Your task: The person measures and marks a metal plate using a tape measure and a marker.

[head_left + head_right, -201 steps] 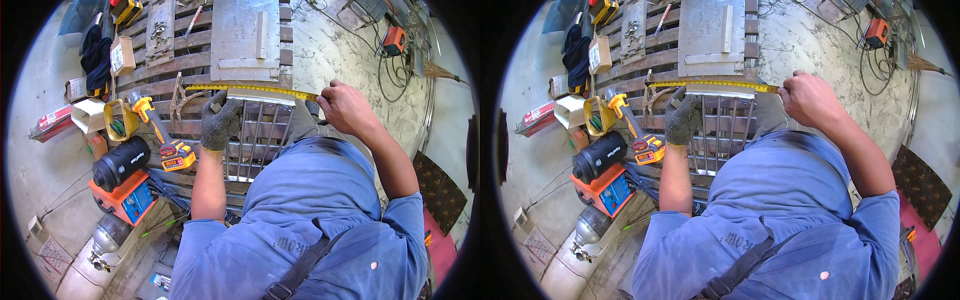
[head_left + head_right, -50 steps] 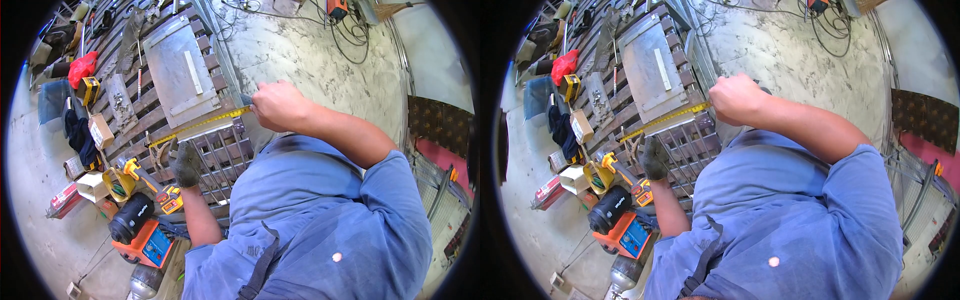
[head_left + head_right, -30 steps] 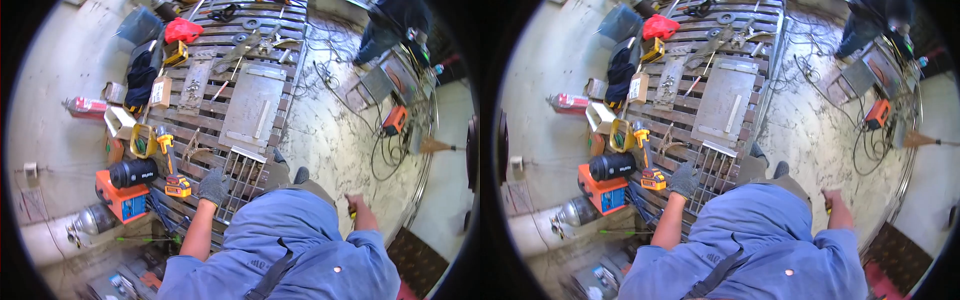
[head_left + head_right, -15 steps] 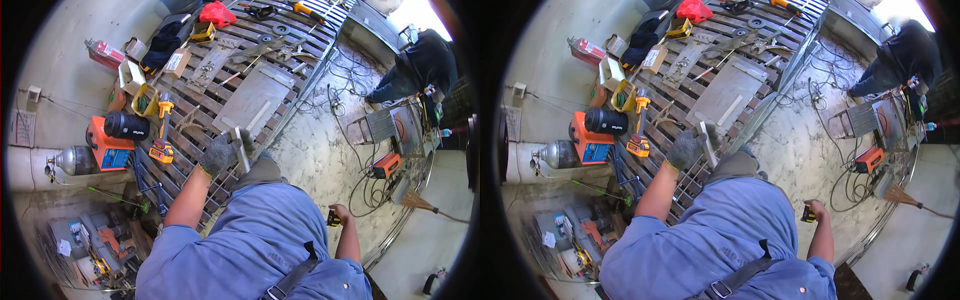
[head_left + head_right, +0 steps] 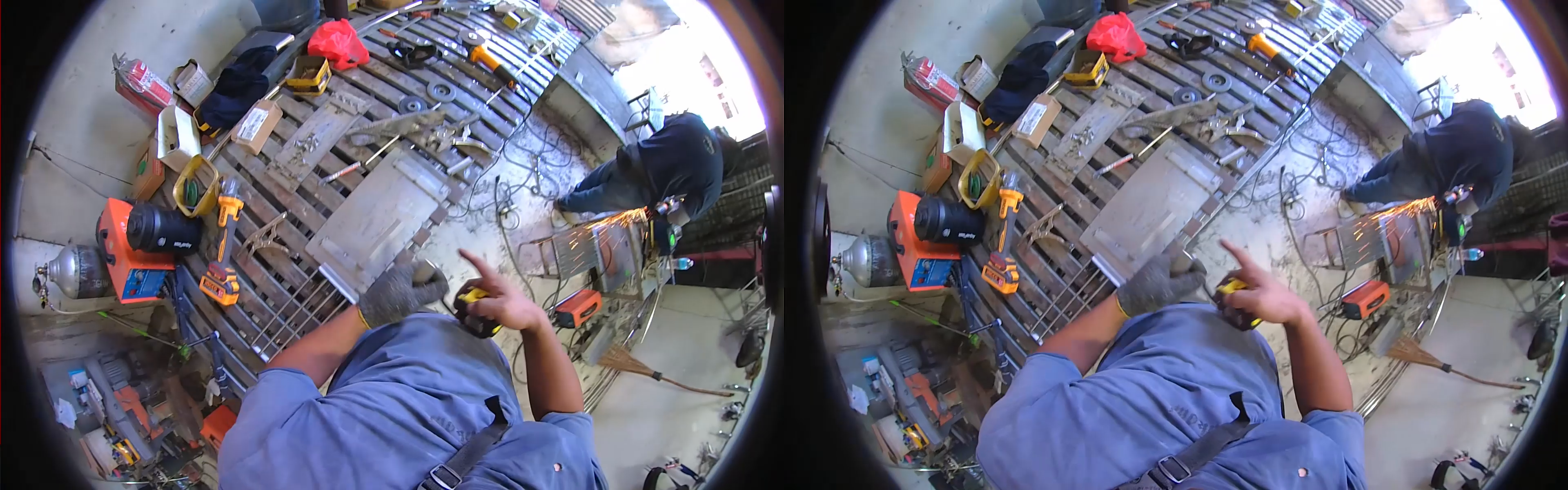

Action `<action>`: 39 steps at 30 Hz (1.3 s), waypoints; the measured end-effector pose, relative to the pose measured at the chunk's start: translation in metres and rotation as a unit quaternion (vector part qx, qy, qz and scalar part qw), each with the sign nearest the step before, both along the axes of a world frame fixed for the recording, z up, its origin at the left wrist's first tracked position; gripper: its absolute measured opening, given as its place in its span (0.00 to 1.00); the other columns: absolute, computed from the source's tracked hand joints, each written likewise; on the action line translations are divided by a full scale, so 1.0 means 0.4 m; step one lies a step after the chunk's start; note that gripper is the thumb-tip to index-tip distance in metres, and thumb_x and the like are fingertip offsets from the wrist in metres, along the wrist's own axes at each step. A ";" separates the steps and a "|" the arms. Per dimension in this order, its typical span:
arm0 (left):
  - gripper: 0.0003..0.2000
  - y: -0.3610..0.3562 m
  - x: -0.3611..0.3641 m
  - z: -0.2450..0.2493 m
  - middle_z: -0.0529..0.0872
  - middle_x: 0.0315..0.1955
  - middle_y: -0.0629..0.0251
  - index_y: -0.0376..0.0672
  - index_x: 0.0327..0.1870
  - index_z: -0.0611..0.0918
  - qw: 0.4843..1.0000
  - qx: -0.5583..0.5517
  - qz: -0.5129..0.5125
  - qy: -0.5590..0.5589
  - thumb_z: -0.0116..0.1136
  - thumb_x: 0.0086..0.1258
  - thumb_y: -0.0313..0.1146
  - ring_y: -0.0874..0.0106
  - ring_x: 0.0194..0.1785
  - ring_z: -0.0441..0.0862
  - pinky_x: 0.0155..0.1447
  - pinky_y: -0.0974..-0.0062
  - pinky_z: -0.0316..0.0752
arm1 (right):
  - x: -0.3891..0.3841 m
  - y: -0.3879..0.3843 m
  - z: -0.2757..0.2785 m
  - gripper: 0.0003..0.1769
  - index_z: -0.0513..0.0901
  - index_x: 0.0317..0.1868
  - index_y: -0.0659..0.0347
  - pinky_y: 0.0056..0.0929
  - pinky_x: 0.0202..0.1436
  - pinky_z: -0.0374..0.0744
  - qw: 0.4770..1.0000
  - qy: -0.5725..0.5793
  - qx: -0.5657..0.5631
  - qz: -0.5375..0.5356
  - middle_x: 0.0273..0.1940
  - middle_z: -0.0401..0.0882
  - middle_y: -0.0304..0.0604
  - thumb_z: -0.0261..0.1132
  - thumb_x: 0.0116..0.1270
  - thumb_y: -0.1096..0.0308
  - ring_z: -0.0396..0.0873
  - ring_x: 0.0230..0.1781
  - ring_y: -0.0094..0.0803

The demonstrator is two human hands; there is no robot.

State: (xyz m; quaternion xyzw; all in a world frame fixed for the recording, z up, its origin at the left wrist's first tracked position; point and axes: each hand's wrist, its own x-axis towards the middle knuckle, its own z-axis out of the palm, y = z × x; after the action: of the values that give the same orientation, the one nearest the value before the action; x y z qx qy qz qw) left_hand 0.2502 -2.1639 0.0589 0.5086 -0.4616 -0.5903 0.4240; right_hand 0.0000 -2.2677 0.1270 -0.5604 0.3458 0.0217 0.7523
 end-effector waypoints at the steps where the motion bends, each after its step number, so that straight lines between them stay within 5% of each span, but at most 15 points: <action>1: 0.17 -0.019 0.003 0.013 0.91 0.35 0.62 0.40 0.48 0.88 0.997 -0.010 -0.045 -0.055 0.71 0.78 0.46 0.74 0.38 0.87 0.46 0.66 0.81 | 0.050 -0.013 0.037 0.62 0.43 0.94 0.45 0.32 0.55 0.79 0.998 0.019 -0.011 0.050 0.67 0.81 0.56 0.67 0.64 0.77 0.79 0.48 0.31; 3: 0.19 -0.050 0.019 0.042 0.93 0.37 0.55 0.41 0.45 0.89 0.985 -0.042 -0.080 -0.149 0.72 0.76 0.51 0.68 0.39 0.89 0.47 0.62 0.81 | 0.132 -0.033 0.093 0.63 0.38 0.94 0.46 0.35 0.66 0.77 0.992 0.031 -0.065 0.104 0.74 0.76 0.60 0.67 0.67 0.75 0.78 0.59 0.36; 6: 0.20 -0.079 0.098 0.067 0.93 0.39 0.52 0.40 0.43 0.89 0.986 0.039 -0.100 -0.129 0.74 0.74 0.52 0.67 0.41 0.91 0.48 0.64 0.81 | 0.183 -0.086 0.058 0.62 0.37 0.94 0.54 0.40 0.79 0.70 0.983 -0.005 -0.072 0.171 0.75 0.74 0.63 0.68 0.69 0.72 0.73 0.74 0.45; 8: 0.19 -0.076 0.140 0.063 0.92 0.34 0.62 0.40 0.44 0.89 0.993 0.018 -0.063 -0.094 0.76 0.73 0.50 0.70 0.37 0.88 0.45 0.64 0.81 | 0.224 -0.128 0.055 0.63 0.38 0.93 0.61 0.40 0.81 0.70 0.975 -0.007 -0.037 0.218 0.76 0.74 0.68 0.70 0.67 0.68 0.73 0.79 0.50; 11: 0.15 -0.049 0.177 0.061 0.87 0.29 0.76 0.42 0.41 0.88 1.000 0.013 0.023 0.008 0.76 0.73 0.45 0.76 0.31 0.81 0.37 0.67 0.79 | 0.326 -0.155 0.128 0.54 0.50 0.91 0.64 0.44 0.68 0.80 0.949 0.039 -0.161 0.270 0.61 0.87 0.64 0.72 0.75 0.60 0.86 0.62 0.51; 14: 0.10 -0.010 0.271 0.156 0.85 0.28 0.72 0.44 0.38 0.87 0.975 0.133 0.117 0.132 0.74 0.73 0.40 0.79 0.29 0.79 0.34 0.73 0.76 | 0.380 -0.195 0.143 0.42 0.66 0.86 0.58 0.47 0.60 0.83 0.934 0.037 -0.238 0.265 0.50 0.92 0.63 0.70 0.79 0.50 0.91 0.53 0.54; 16: 0.06 0.021 0.296 0.179 0.81 0.25 0.74 0.44 0.44 0.84 0.921 0.072 0.336 0.184 0.70 0.74 0.33 0.80 0.24 0.77 0.27 0.76 0.68 | 0.407 -0.254 0.137 0.36 0.74 0.82 0.55 0.47 0.59 0.84 0.921 0.076 -0.236 0.300 0.50 0.92 0.63 0.69 0.80 0.50 0.91 0.52 0.54; 17: 0.07 0.044 0.340 0.130 0.75 0.21 0.75 0.46 0.45 0.83 0.871 -0.012 0.378 0.313 0.67 0.78 0.37 0.79 0.20 0.71 0.26 0.76 0.64 | 0.404 -0.284 0.091 0.26 0.86 0.71 0.55 0.47 0.56 0.85 0.918 0.037 -0.269 0.289 0.47 0.93 0.60 0.68 0.79 0.52 0.92 0.49 0.53; 19: 0.12 0.069 0.384 0.172 0.68 0.18 0.76 0.49 0.47 0.84 0.827 -0.092 0.460 0.311 0.61 0.84 0.46 0.79 0.17 0.62 0.24 0.76 0.58 | 0.411 -0.351 0.042 0.18 0.94 0.56 0.59 0.46 0.53 0.86 0.892 0.097 -0.317 0.307 0.44 0.93 0.59 0.68 0.78 0.56 0.93 0.45 0.51; 20: 0.13 0.102 0.409 0.144 0.74 0.21 0.73 0.48 0.52 0.85 0.803 -0.185 0.469 0.318 0.61 0.86 0.48 0.78 0.21 0.68 0.26 0.74 0.63 | 0.418 -0.379 0.032 0.17 0.95 0.52 0.60 0.46 0.51 0.87 0.881 0.114 -0.340 0.308 0.43 0.93 0.59 0.68 0.78 0.57 0.93 0.43 0.51; 22: 0.17 0.103 0.379 0.176 0.81 0.29 0.71 0.47 0.57 0.85 0.668 -0.194 0.625 0.354 0.63 0.85 0.52 0.77 0.29 0.74 0.35 0.71 0.73 | 0.423 -0.443 0.008 0.16 0.95 0.49 0.62 0.45 0.51 0.87 0.862 0.076 -0.383 0.322 0.40 0.92 0.58 0.69 0.76 0.58 0.92 0.43 0.53; 24: 0.24 0.101 0.350 0.202 0.86 0.44 0.72 0.44 0.62 0.84 0.738 -0.294 0.539 0.280 0.66 0.81 0.56 0.74 0.45 0.82 0.58 0.62 0.80 | 0.440 -0.471 0.036 0.15 0.94 0.48 0.63 0.47 0.47 0.85 0.869 0.079 -0.393 0.290 0.39 0.91 0.58 0.71 0.75 0.60 0.91 0.40 0.54; 28: 0.33 0.047 0.251 0.228 0.83 0.70 0.58 0.44 0.81 0.72 0.663 -0.317 0.622 0.272 0.63 0.83 0.54 0.57 0.73 0.81 0.79 0.48 0.74 | 0.477 -0.516 0.033 0.14 0.94 0.44 0.66 0.44 0.46 0.84 0.875 0.023 -0.411 0.254 0.38 0.90 0.58 0.73 0.74 0.62 0.90 0.38 0.52; 33: 0.40 0.025 0.182 0.267 0.75 0.80 0.54 0.41 0.86 0.66 0.682 -0.231 0.686 0.102 0.64 0.82 0.57 0.53 0.81 0.73 0.83 0.47 0.69 | 0.521 -0.507 0.080 0.13 0.94 0.45 0.68 0.41 0.45 0.84 0.861 -0.040 -0.431 0.266 0.40 0.89 0.55 0.75 0.74 0.63 0.89 0.38 0.50; 39: 0.42 -0.005 0.131 0.339 0.72 0.82 0.46 0.37 0.86 0.64 0.665 -0.341 0.646 0.154 0.63 0.83 0.58 0.47 0.83 0.71 0.85 0.47 0.67 | 0.542 -0.507 0.110 0.13 0.93 0.46 0.68 0.42 0.47 0.84 0.841 -0.089 -0.465 0.264 0.42 0.89 0.55 0.78 0.73 0.65 0.89 0.40 0.51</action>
State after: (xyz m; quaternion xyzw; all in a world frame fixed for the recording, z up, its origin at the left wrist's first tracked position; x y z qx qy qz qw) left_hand 0.3027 -2.1657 0.1945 0.4011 -0.1149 -0.0396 0.9079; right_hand 0.2166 -2.4707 0.1708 -0.9139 0.0864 0.0061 0.3966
